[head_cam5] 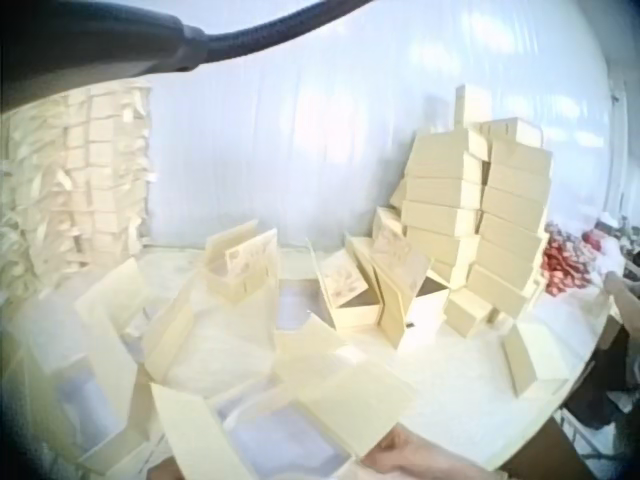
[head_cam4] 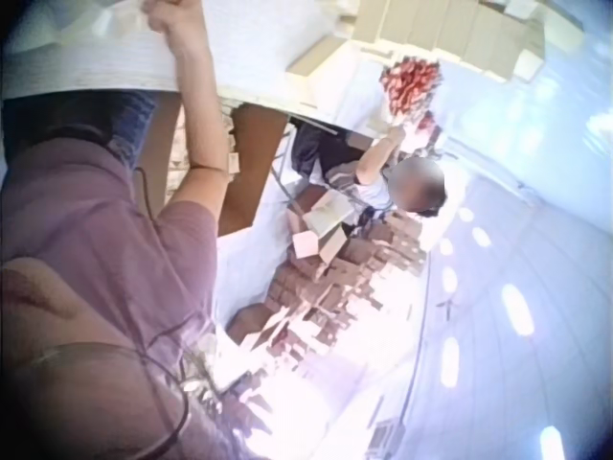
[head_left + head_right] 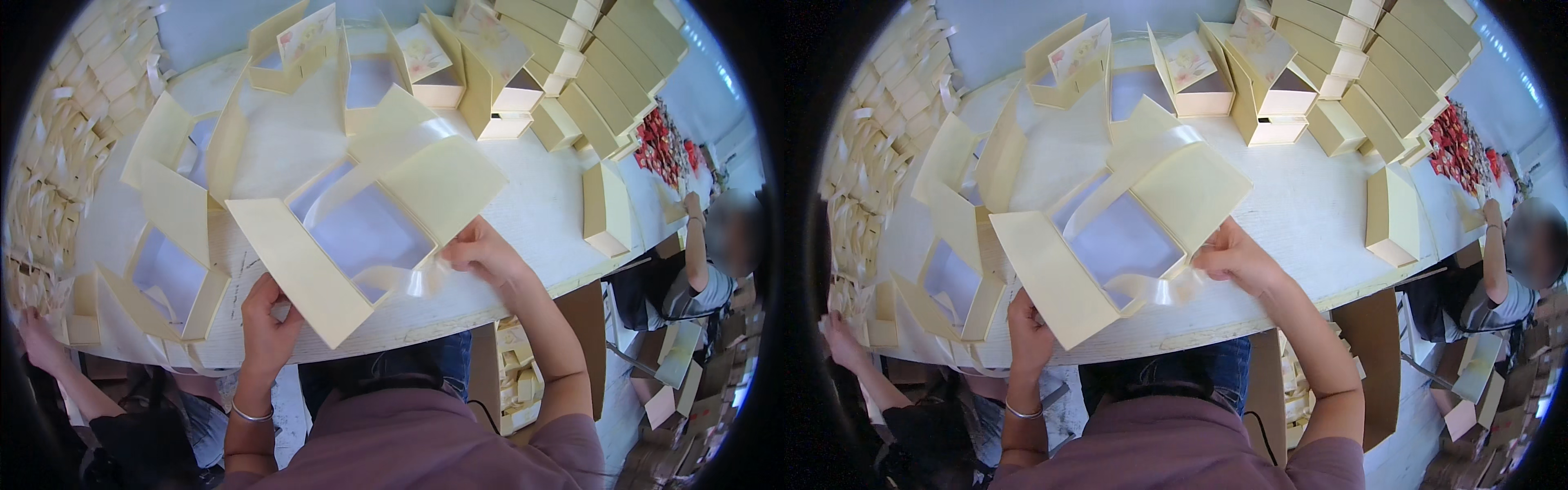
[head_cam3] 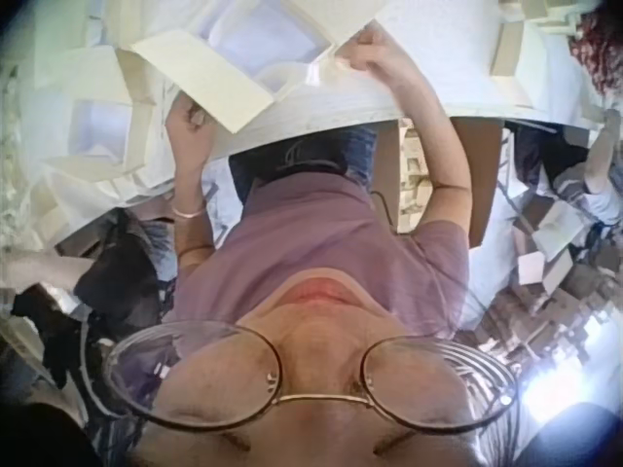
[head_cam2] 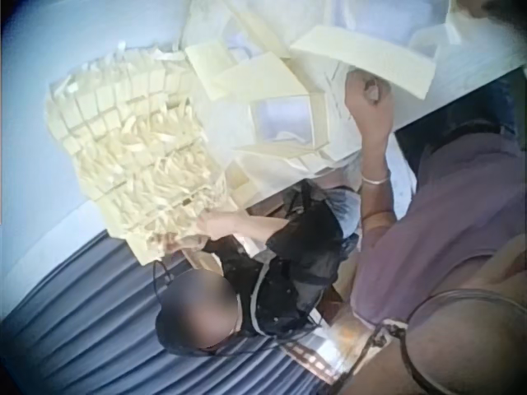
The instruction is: The person repeatedly picks up small beige boxes from a table, opens them, places a white ribbon inside each box, and then closes the boxes. The process is repeated continuously with multiple boxes.
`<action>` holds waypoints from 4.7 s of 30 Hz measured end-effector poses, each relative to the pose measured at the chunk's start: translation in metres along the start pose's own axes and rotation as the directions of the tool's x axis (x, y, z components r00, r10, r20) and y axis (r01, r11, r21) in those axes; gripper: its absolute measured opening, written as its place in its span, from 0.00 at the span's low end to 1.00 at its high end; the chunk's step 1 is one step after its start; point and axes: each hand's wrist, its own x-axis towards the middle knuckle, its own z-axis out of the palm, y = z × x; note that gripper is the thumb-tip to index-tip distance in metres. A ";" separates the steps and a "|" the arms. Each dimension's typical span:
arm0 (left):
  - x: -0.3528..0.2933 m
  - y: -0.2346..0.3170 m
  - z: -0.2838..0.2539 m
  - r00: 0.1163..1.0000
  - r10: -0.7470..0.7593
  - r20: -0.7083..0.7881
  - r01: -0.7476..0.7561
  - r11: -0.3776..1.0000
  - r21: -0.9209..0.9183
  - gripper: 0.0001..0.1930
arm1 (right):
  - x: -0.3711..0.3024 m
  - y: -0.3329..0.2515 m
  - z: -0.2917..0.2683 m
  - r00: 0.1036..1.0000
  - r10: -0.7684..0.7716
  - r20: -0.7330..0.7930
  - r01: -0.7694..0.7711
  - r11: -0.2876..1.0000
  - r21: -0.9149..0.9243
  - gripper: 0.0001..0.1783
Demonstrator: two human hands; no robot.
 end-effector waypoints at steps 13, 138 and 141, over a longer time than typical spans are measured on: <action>-0.006 0.012 -0.006 0.985 0.150 -0.083 -0.142 0.985 0.096 0.06 | -0.051 -0.127 0.085 0.794 -0.568 0.218 0.588 0.623 -0.517 0.33; 0.049 0.028 0.050 0.701 -0.346 0.624 0.713 0.328 -0.619 0.19 | -0.066 0.002 -0.046 0.616 -0.460 -0.639 0.389 0.883 -0.261 0.21; 0.045 0.039 0.058 0.714 -0.348 0.608 0.700 0.379 -0.605 0.18 | -0.069 -0.017 -0.049 0.351 -0.832 -0.429 0.089 0.486 -0.870 0.26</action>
